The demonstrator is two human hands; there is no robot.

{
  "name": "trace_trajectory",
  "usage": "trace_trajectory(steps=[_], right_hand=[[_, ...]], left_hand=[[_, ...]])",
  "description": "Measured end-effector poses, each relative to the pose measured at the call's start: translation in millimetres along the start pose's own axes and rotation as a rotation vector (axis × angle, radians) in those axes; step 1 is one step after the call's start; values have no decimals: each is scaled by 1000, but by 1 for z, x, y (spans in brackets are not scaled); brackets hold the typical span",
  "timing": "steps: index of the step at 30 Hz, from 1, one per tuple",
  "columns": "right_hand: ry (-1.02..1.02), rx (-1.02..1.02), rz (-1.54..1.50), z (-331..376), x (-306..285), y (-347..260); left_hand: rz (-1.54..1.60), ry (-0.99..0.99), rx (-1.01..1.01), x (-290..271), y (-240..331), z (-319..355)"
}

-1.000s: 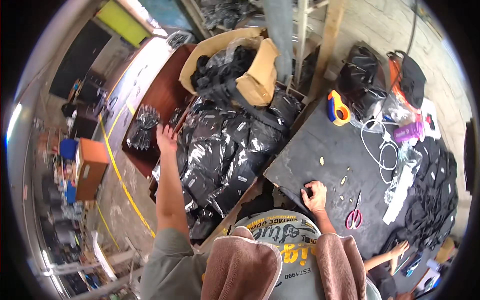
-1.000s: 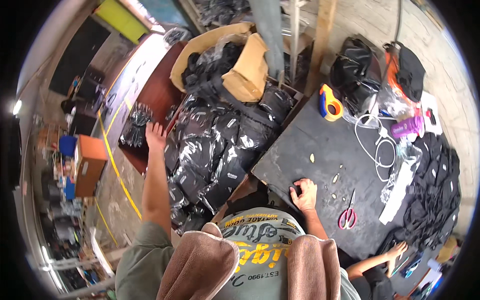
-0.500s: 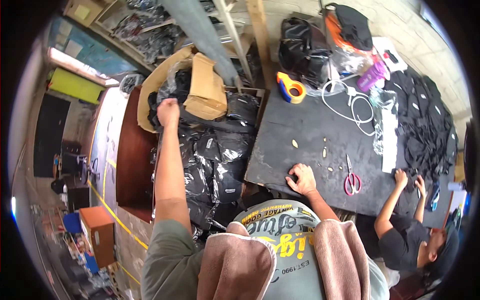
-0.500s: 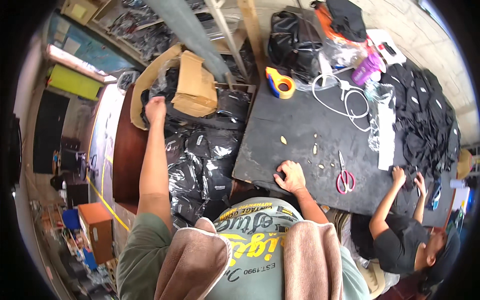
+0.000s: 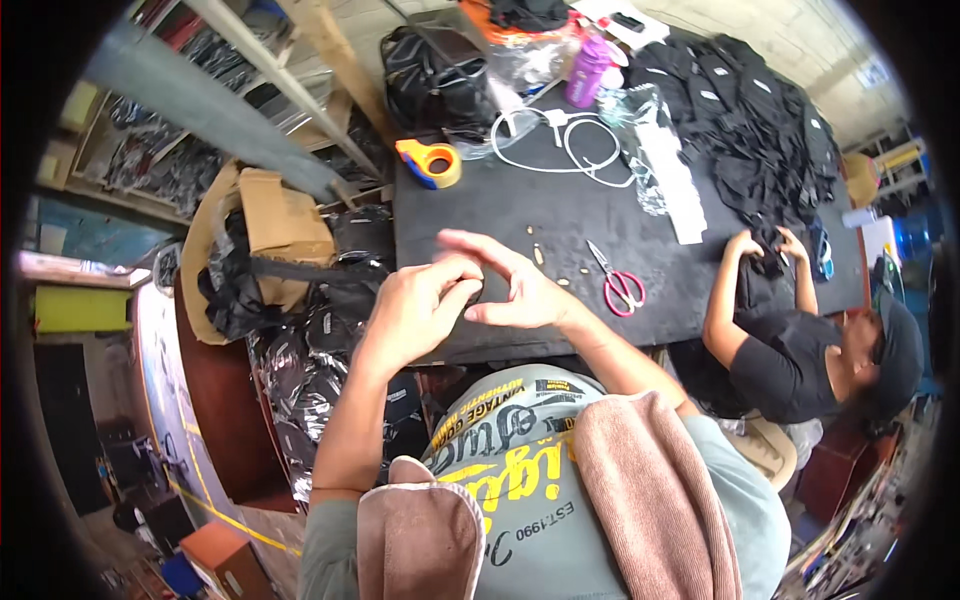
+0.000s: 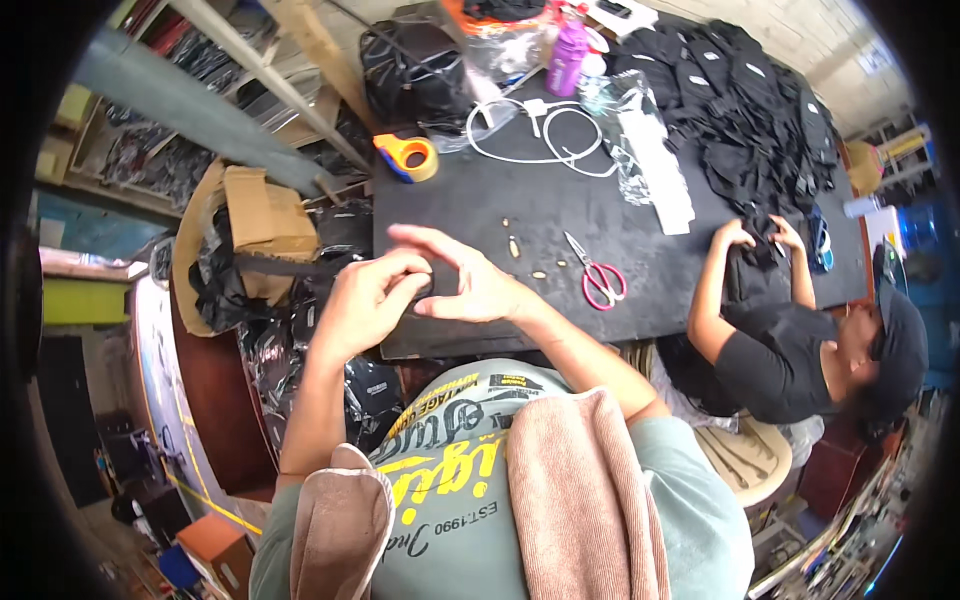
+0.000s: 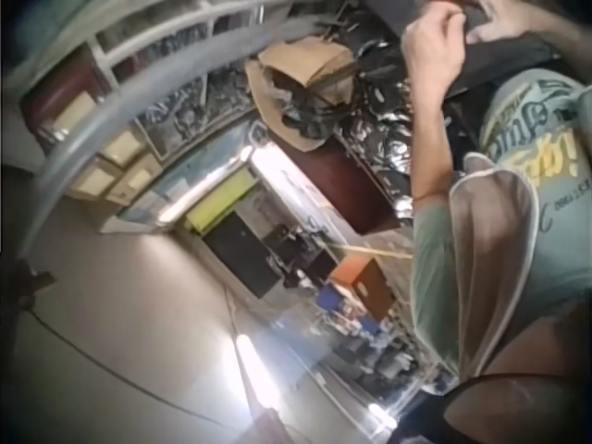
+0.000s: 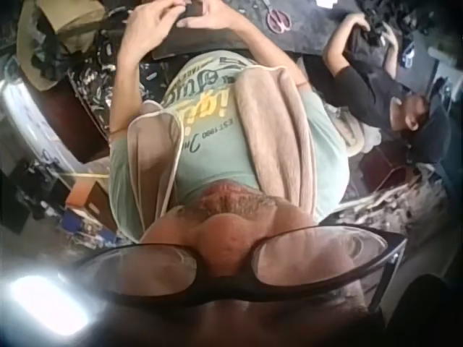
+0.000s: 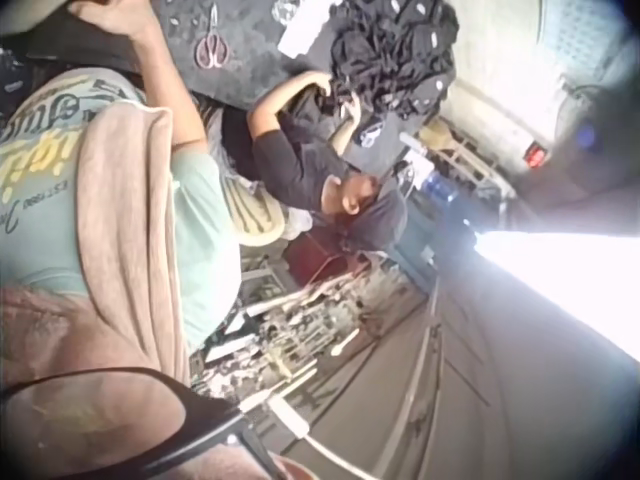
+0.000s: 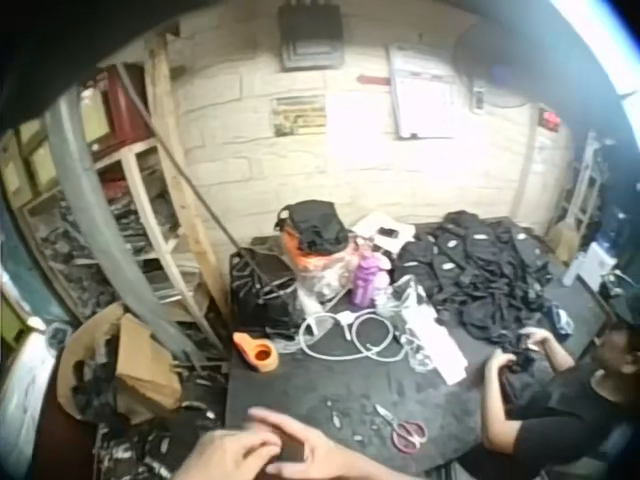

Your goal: The person packs black pouches by folding their straps, inserting the pouches into plastic sleeves by hand, trimming with scissors, and stacking the packaged pouches into a bin.

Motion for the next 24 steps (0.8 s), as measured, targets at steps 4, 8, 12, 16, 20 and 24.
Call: trace_trajectory(steps=[4, 8, 12, 16, 20, 24], right_hand=[[-121, 335, -194, 40, -29, -21], [24, 315, -152, 77, -81, -55], [273, 604, -18, 151, -179, -53], [495, 530, 142, 225, -248, -50], [563, 603, 185, 238, -236, -35], [471, 609, 236, 217, -195, 16]], left_hand=[[62, 263, 112, -52, 56, 1], [-96, 683, 67, -152, 19, 37], [-634, 931, -75, -240, -70, 66], [-1003, 961, -463, -296, -181, 83], [-1069, 943, -761, -308, -246, 105], [-1196, 1087, -379, -218, -175, 52]])
Point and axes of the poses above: each hand's wrist, its own z-axis away from the middle knuckle, its own x-axis out of the palm, y = z × x, the point moved 8 cm from there along -z, towards the middle knuckle, and after that the axes turned 3 degrees about -x, right-handed, at the moved point
